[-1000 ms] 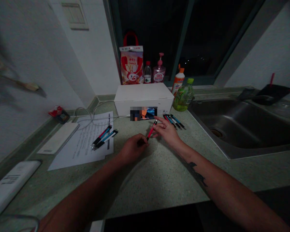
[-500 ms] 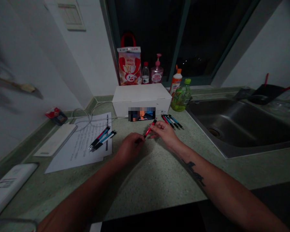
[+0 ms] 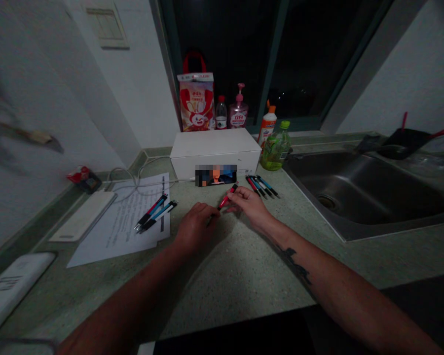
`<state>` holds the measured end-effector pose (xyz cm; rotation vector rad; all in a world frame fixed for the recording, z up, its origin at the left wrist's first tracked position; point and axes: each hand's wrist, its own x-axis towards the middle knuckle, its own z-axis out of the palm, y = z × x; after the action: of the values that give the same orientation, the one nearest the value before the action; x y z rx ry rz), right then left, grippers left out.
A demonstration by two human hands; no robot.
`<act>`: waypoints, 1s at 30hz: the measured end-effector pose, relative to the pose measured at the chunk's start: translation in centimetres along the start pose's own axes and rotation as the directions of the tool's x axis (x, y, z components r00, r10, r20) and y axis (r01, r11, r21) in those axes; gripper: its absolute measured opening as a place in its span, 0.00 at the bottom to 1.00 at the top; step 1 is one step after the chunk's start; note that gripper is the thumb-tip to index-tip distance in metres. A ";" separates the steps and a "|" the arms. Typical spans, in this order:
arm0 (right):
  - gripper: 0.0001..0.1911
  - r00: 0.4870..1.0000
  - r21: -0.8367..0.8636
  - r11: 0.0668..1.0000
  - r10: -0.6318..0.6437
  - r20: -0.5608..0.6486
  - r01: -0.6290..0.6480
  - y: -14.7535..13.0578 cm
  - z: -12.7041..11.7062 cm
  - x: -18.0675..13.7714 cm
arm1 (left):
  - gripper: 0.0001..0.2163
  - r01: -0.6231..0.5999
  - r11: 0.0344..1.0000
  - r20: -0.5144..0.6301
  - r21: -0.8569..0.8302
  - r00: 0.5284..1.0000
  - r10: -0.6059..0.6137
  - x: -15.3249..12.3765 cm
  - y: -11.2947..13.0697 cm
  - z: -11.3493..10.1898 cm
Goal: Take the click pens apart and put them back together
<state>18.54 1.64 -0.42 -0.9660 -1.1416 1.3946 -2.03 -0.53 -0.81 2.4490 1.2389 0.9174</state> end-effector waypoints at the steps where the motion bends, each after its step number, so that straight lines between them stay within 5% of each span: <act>1: 0.23 0.999 -0.019 1.000 0.007 0.031 -0.006 0.2 0.1 -0.1 | 0.09 0.005 1.000 -0.007 -0.017 1.000 -0.005 0.0 -0.1 0.1; 6: 0.20 0.994 -0.169 0.985 -0.018 0.107 0.036 1.2 -0.1 0.3 | 0.09 -0.003 0.995 0.017 -0.097 1.000 0.005 -0.1 -0.1 0.2; 9: 0.15 0.987 -0.387 0.911 -0.161 -0.010 0.145 0.5 -2.2 1.3 | 0.12 0.001 0.995 -0.013 -0.103 1.000 -0.003 0.0 0.0 -0.1; 11: 0.13 0.939 -0.638 0.757 -0.308 -0.155 0.143 -0.7 -4.4 2.0 | 0.12 0.031 0.996 -0.028 -0.084 0.999 -0.033 0.1 -0.2 -0.3; 14: 0.18 0.879 -0.918 0.374 -0.384 -0.284 -0.132 -2.7 -7.8 2.3 | 0.12 0.126 0.992 -0.044 -0.013 0.991 -0.126 0.4 -1.1 -0.6; 15: 0.19 0.869 -0.937 0.251 -0.374 -0.324 -0.242 -3.2 -8.7 2.2 | 0.12 0.159 0.987 -0.057 0.018 0.986 -0.157 0.5 -1.4 -0.7; 21: 0.20 0.872 -0.910 0.050 -0.269 -0.410 -0.412 -3.3 -11.2 2.0 | 0.11 0.231 0.968 -0.098 0.102 0.970 -0.221 0.7 -3.0 -0.9; 27: 0.23 0.892 -0.915 0.002 -0.223 -0.393 -0.402 -2.8 -11.2 2.2 | 0.10 0.254 0.943 -0.092 0.213 0.966 -0.240 0.9 -3.6 -1.4; 30: 0.22 0.888 -0.905 -0.023 -0.204 -0.412 -0.425 -2.8 -11.3 2.3 | 0.13 0.356 0.834 -0.083 0.422 0.931 -0.355 1.1 -3.5 -3.0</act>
<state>29.81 5.43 -0.16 -2.3605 -1.6990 0.0045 -5.64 2.32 0.33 2.3773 1.9975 0.5852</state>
